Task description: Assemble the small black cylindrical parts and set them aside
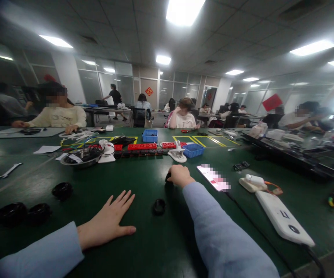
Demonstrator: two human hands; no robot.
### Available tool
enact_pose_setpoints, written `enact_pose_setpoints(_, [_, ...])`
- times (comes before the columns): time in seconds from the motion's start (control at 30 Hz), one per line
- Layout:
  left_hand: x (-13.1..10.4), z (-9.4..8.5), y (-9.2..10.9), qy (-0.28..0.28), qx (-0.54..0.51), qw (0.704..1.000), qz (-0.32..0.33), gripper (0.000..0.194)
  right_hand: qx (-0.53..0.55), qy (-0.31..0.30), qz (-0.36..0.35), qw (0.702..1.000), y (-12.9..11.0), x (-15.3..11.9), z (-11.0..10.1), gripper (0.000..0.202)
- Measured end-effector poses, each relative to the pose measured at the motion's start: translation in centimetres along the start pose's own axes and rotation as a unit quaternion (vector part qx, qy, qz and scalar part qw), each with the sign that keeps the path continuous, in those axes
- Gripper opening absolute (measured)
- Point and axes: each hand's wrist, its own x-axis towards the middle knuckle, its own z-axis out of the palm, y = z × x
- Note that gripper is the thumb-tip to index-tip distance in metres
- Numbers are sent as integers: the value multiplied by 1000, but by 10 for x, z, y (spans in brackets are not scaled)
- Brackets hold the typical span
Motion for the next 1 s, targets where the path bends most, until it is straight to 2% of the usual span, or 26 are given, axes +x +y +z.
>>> enact_pose_setpoints(0.2, [0,5,-3,12,-5,1000,6,102,40,28,51,998,54,-50,21,33])
enact_pose_setpoints(0.43, [0,4,-4,11,-10,1000,7,100,60,52,81,994,85,-139,42,34])
enact_pose_setpoints(0.53, [0,4,-4,9,-14,1000,9,100,103,84,101,986,96,-161,53,34])
enact_pose_setpoints(0.67, [-1,4,-3,8,-20,1000,8,101,187,140,147,961,102,-163,71,35])
enact_pose_setpoints(0.8, [-1,5,-3,15,-14,1000,4,100,253,229,212,916,96,-155,90,41])
enact_pose_setpoints(0.87, [-1,5,-3,13,-10,1000,6,100,274,257,212,902,95,-153,98,42])
enact_pose_setpoints(1.0, [-2,3,-1,14,1,1000,7,99,268,292,201,896,100,-149,105,44])
